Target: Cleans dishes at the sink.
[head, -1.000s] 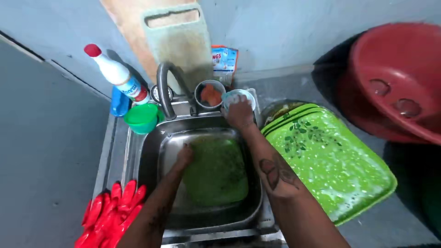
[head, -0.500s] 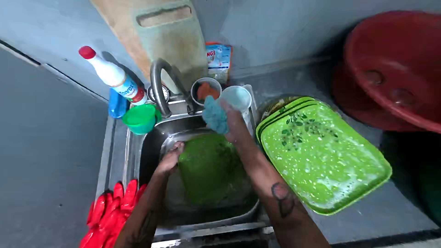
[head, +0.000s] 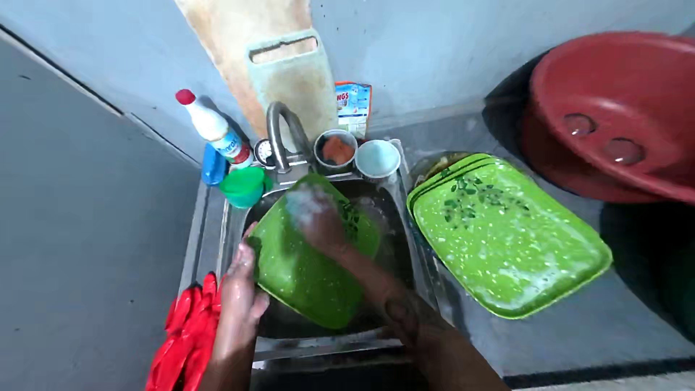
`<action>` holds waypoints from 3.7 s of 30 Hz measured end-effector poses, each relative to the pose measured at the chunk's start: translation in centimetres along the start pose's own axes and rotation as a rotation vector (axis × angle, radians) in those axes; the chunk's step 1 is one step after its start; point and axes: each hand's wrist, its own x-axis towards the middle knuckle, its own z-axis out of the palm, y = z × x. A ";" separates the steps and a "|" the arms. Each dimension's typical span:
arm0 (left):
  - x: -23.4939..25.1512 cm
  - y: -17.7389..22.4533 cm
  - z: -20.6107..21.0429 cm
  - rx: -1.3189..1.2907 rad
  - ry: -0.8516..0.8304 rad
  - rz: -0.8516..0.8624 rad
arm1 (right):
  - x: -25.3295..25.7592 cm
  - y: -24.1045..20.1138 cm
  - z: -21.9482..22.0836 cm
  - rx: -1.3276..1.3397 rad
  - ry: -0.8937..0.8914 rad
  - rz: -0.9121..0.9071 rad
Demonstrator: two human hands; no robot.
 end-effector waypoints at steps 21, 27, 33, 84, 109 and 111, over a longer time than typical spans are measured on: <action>-0.1 -3.2 -1.4 -0.388 -0.143 -0.057 | -6.2 -3.0 1.8 0.067 -0.210 -0.219; 0.2 -0.8 -4.0 -0.350 0.061 0.020 | -7.9 3.2 -2.9 -0.057 -0.371 -0.164; -0.1 -2.8 -0.4 -0.399 -0.134 -0.096 | -4.1 -0.2 0.7 -0.065 -0.186 -0.159; -2.2 -1.6 -3.0 0.026 -0.322 -0.060 | -5.7 -4.5 -2.6 0.250 -0.054 -0.497; -2.4 -1.9 -2.2 0.180 -0.402 0.123 | -2.6 -6.5 -3.1 0.145 0.210 -0.770; -2.5 -1.7 -1.0 0.087 -0.312 0.070 | -1.4 -4.5 -3.0 0.156 0.226 -0.678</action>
